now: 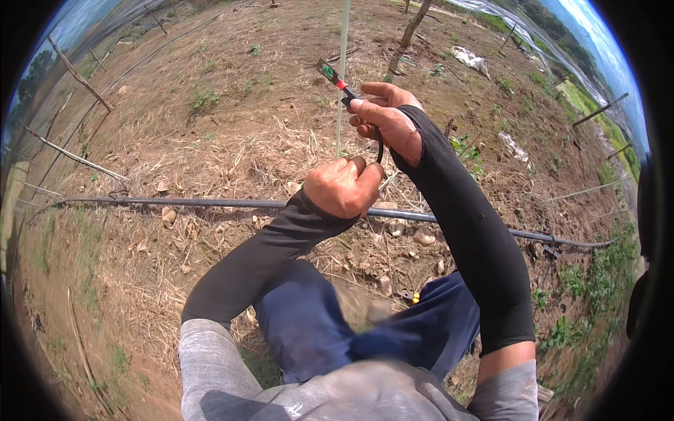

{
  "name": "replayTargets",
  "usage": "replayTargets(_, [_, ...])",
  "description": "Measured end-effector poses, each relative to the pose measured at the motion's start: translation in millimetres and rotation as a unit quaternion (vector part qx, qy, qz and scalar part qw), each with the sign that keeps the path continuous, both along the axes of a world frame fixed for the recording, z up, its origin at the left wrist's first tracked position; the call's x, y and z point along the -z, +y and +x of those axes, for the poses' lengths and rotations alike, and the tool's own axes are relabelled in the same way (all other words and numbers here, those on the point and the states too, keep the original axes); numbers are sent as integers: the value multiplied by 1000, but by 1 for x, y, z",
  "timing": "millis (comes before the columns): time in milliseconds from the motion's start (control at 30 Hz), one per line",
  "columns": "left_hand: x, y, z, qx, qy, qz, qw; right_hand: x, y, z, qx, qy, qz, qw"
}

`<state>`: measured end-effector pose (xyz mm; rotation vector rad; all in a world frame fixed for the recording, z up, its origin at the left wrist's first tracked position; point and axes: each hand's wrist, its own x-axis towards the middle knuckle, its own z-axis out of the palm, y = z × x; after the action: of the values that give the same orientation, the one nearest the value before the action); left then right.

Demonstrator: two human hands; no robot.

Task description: The person kneels on the ground and uses pliers to cut and connect black irrigation pipes and drip emitters. They repeatedly position the pipes, cut sections, and attach emitters to the main line in an outdoor field.

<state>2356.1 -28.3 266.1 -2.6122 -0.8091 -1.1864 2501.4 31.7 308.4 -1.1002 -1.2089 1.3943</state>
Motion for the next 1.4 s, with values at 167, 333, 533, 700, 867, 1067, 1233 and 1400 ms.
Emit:
replayTargets(167, [2,0,14,-60,41,-21,997,-15,-8,16,-57,-30,73,995])
replayTargets(333, [-25,7,10,-115,57,7,992,-45,8,27,-41,-102,134,985])
replayTargets(533, [-71,48,-5,-69,-86,28,994,-86,57,36,58,-98,340,934])
replayTargets(700, [-136,101,-20,-67,-234,-79,967,-121,103,35,-6,2,341,940])
replayTargets(867, [-151,148,-12,-1,-308,-132,942,-126,110,11,10,30,324,946])
replayTargets(1067, [-158,150,-6,35,-339,-194,920,-128,118,7,-1,-20,329,944])
replayTargets(1233, [-151,165,-11,75,-339,-159,924,-132,127,1,-22,-1,324,946])
replayTargets(1400, [-152,158,1,24,-328,-151,932,-125,130,4,-17,-3,314,949])
